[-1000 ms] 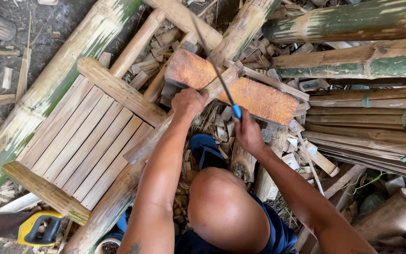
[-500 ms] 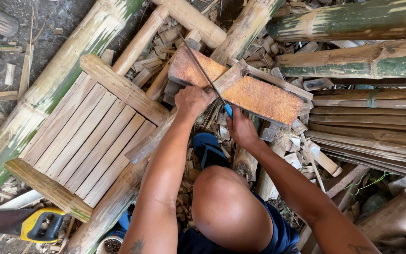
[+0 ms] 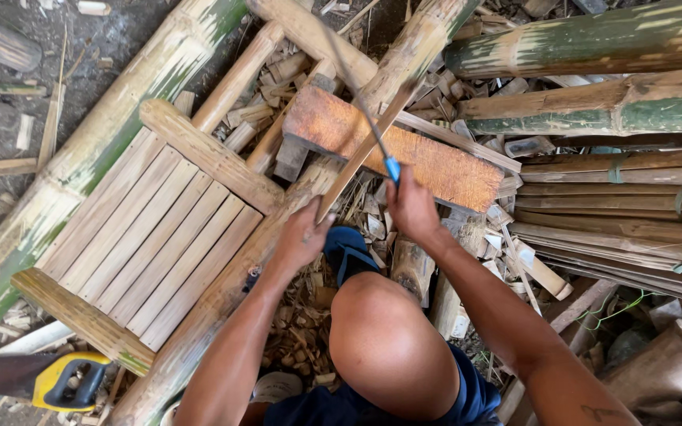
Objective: The person assembles a wooden slatted structure by cutting bamboo strips to size, positioning them between frame rails, and securing them with nails using a hammer. The person repeatedly measures, cuts, and fastens multiple strips to complete the panel.
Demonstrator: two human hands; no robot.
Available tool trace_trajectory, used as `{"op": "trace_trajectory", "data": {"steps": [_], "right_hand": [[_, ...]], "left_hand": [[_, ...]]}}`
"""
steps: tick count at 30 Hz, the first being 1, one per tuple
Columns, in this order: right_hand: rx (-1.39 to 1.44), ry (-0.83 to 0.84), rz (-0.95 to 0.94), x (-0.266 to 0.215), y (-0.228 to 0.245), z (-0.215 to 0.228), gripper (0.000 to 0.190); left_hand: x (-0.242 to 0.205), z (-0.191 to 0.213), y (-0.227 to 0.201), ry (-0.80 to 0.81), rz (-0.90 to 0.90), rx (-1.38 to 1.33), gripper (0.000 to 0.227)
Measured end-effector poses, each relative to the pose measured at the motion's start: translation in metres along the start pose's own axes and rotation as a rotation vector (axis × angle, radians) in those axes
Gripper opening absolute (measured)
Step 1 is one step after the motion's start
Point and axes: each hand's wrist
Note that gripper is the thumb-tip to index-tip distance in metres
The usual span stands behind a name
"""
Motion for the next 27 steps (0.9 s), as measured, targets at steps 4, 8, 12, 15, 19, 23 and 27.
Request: {"op": "trace_trajectory", "data": {"steps": [4, 8, 12, 15, 19, 23, 27], "right_hand": [[-0.012, -0.201, 0.02, 0.013, -0.006, 0.014, 0.027], [-0.175, -0.176, 0.037, 0.019, -0.008, 0.036, 0.028], [-0.083, -0.321, 0.068, 0.013, -0.031, 0.036, 0.029], [-0.143, -0.21, -0.057, 0.025, -0.029, 0.037, 0.031], [-0.159, -0.192, -0.021, 0.024, -0.012, 0.06, 0.029], [-0.048, -0.273, -0.059, 0.025, -0.004, 0.083, 0.03], [0.031, -0.445, 0.091, 0.018, -0.007, 0.064, 0.03]], "left_hand": [[0.021, -0.037, -0.016, -0.01, -0.178, -0.028, 0.038], [0.045, -0.05, -0.03, 0.022, -0.132, 0.011, 0.044], [0.041, -0.062, -0.009, -0.16, -0.422, -0.072, 0.049], [0.038, -0.056, -0.019, 0.242, 0.014, 0.009, 0.046], [0.014, -0.039, -0.048, 0.102, -0.102, 0.04, 0.034], [0.0, -0.016, -0.069, -0.014, -0.059, -0.045, 0.033], [0.001, -0.025, -0.066, -0.08, -0.187, -0.021, 0.04]]}}
Point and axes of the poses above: each hand's wrist, its own x-axis towards the middle knuckle, its own z-axis out of the back of the hand, y = z × x, and after that the axes turned 6 degrees about z, right-handed
